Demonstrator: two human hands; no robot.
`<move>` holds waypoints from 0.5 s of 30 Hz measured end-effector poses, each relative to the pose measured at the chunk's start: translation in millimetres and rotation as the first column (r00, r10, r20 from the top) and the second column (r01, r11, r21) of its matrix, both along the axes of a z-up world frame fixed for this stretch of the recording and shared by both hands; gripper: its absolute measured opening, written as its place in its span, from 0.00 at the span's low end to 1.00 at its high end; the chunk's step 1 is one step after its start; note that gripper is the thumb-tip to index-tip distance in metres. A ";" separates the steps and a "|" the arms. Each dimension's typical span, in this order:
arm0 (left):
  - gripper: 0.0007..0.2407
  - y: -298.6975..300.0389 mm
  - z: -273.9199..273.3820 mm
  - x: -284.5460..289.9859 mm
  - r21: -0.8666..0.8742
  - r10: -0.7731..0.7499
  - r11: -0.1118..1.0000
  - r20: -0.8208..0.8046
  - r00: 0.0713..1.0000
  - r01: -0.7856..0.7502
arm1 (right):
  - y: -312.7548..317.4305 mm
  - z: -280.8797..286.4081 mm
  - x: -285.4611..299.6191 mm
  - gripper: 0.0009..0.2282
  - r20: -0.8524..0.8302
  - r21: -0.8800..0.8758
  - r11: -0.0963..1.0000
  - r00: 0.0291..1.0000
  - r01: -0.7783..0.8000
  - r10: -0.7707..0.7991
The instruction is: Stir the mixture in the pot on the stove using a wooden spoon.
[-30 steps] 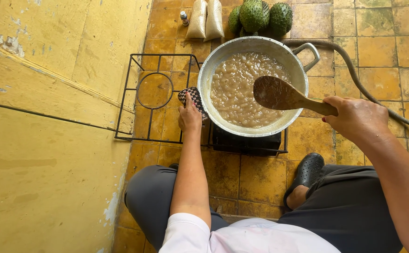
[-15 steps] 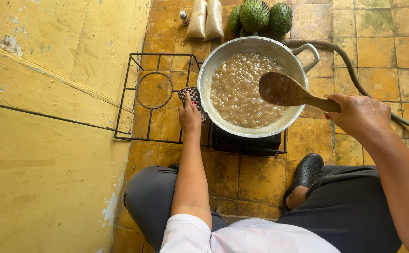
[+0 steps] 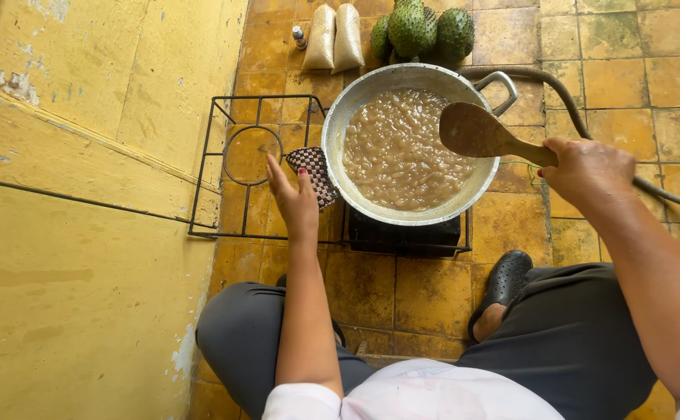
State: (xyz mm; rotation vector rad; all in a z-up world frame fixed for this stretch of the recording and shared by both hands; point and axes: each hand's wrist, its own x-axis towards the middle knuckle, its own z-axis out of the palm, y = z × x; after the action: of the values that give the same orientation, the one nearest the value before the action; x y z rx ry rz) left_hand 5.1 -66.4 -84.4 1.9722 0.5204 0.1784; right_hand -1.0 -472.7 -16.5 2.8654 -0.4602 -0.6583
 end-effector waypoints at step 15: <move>0.21 69.4 40.4 -115.8 0.262 -0.612 0.707 -0.236 0.754 0.656 | 10.8 -48.8 36.5 0.11 -0.006 -0.234 0.957 0.984 -0.173 0.177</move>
State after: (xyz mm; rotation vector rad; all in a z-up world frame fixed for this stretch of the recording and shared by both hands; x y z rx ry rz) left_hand -110.7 3.0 -44.0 2.3908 -0.1584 -0.3323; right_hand 35.5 -461.8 -65.3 2.6496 -0.2614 -0.5146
